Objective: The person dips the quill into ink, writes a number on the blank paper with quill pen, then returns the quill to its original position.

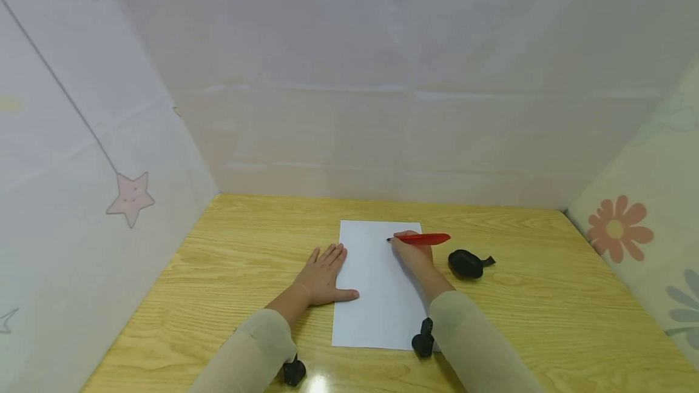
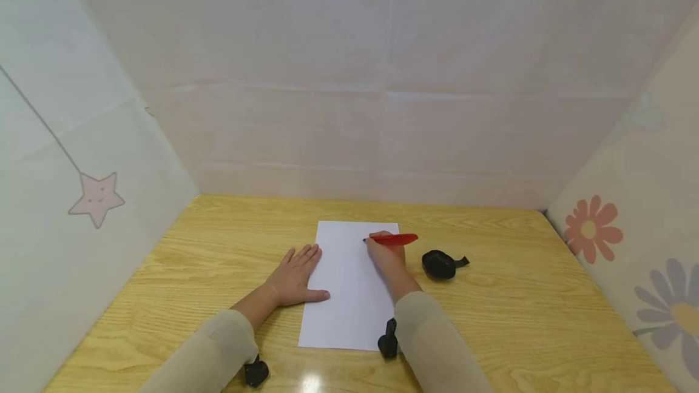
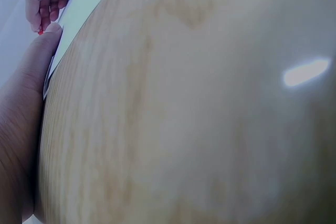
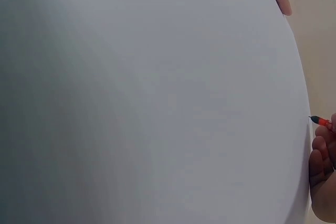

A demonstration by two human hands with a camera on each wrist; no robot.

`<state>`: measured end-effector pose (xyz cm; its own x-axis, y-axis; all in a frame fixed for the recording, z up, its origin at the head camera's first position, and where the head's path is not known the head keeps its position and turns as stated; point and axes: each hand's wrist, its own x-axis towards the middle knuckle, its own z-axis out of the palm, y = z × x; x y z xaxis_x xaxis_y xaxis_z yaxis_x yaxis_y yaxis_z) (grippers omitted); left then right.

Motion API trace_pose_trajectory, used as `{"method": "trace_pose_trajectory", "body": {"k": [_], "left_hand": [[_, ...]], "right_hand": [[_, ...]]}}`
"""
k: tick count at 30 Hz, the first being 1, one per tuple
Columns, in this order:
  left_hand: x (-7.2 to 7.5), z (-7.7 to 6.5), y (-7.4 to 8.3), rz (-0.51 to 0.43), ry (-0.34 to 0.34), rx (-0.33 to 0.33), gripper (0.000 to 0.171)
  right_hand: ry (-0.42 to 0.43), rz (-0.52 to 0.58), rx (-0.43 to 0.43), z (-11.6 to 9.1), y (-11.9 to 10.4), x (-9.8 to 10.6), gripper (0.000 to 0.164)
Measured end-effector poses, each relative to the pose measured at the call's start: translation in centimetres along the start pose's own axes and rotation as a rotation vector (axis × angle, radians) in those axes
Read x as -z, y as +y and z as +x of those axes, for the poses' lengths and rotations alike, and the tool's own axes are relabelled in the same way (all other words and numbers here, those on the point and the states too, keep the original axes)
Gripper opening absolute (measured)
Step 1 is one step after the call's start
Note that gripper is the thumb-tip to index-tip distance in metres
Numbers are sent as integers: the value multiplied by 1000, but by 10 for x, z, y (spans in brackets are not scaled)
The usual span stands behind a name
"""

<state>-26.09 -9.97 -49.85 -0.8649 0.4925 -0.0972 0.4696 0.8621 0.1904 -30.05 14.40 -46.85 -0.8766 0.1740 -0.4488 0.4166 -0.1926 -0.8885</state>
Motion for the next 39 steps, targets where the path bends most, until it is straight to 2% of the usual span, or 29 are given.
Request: {"method": "trace_pose_trajectory", "body": {"k": [2,10,16,32,39], "left_hand": [[0,0,0,5,1,-2,110],[-3,2,-1,-5,8,1,110],[-3,3,-1,-3,1,6,110],[-3,4,0,-4,8,4,110],[-2,3,0,-11,14,-1,110]], "right_hand": [[-4,38,-10,0,0,0,47],[10,-130,51,1,3,0,42],[-8,-77,23,1,3,0,44],[-9,-123,47,-2,4,-3,42],[-33,-14,4,-3,5,-5,51]]}}
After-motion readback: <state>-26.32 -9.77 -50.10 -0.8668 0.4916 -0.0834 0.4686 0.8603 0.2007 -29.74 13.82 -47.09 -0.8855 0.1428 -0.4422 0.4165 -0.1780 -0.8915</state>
